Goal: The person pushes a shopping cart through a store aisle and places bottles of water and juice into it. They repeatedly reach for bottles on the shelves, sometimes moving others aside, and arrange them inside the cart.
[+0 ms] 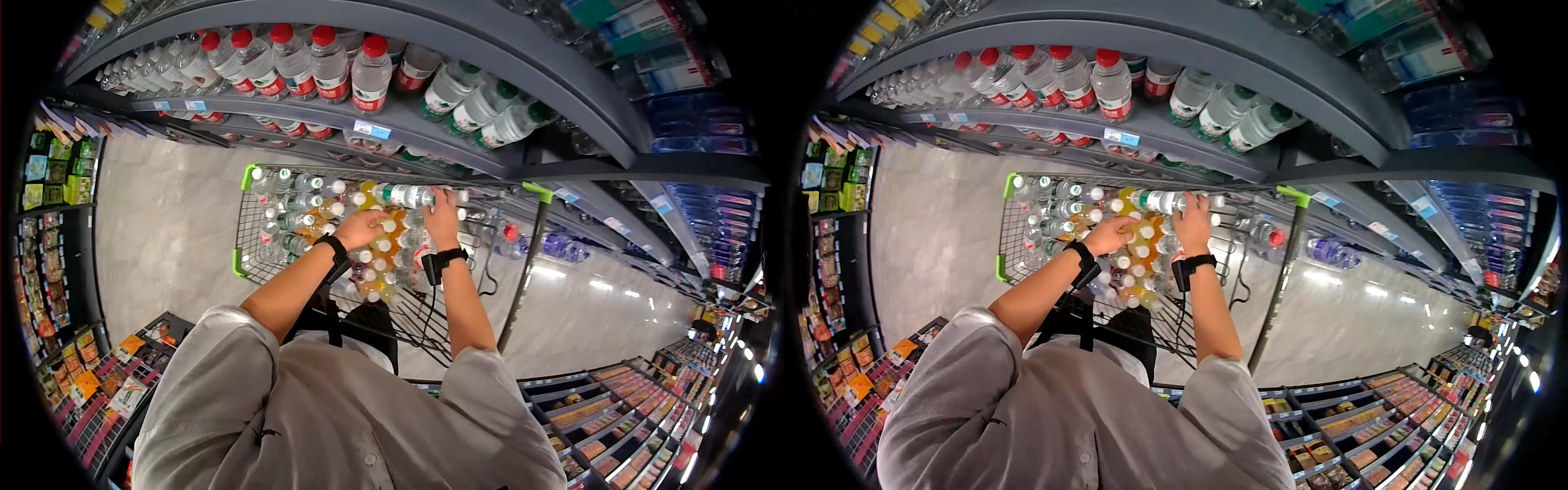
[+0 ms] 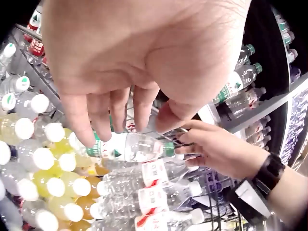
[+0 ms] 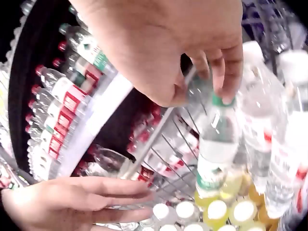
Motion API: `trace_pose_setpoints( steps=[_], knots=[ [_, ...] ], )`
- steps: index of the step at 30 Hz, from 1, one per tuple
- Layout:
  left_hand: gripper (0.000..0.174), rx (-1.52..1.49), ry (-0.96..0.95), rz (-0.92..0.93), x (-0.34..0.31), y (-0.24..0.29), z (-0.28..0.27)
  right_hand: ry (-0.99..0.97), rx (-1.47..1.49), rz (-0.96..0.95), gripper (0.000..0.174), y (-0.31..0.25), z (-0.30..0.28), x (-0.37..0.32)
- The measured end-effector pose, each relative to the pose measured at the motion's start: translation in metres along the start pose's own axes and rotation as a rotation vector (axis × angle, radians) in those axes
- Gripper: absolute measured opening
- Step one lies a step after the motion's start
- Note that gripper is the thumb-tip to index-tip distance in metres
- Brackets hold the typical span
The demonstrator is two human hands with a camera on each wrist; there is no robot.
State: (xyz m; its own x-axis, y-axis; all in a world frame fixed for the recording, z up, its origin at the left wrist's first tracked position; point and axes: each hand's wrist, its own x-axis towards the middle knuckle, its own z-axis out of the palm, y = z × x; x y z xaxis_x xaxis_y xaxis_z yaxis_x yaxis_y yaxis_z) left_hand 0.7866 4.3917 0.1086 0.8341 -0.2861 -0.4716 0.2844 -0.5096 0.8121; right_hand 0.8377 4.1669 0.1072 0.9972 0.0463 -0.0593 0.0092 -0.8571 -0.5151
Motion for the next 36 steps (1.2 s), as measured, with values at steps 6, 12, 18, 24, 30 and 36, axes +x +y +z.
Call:
trace_pose_setpoints(
  steps=[6, 12, 18, 24, 30, 36],
  knots=[
    [0.039, 0.003, -0.014, -0.046, -0.016, -0.039, -0.014, -0.140, -0.551, 0.027, 0.039, 0.012, 0.036, 0.016],
    [0.042, 0.134, -0.072, -0.004, -0.022, -0.049, -0.019, -0.330, -0.621, -0.274, 0.023, -0.024, 0.040, -0.035],
    [0.071, 0.189, -0.064, 0.123, -0.036, -0.062, -0.030, -0.338, -0.426, -0.155, 0.040, -0.094, 0.017, -0.085],
    [0.092, 0.288, -0.314, 0.441, -0.067, -0.023, -0.059, -0.264, 0.196, -0.199, 0.025, -0.138, -0.106, -0.094],
    [0.066, -0.174, -0.453, 0.446, -0.092, 0.090, -0.057, -0.199, 0.443, -0.110, 0.029, -0.166, -0.203, -0.090],
    [0.066, 0.036, -0.127, 0.450, -0.049, 0.170, -0.036, 0.281, 0.207, -0.053, 0.017, -0.134, -0.227, -0.057]
  ],
)
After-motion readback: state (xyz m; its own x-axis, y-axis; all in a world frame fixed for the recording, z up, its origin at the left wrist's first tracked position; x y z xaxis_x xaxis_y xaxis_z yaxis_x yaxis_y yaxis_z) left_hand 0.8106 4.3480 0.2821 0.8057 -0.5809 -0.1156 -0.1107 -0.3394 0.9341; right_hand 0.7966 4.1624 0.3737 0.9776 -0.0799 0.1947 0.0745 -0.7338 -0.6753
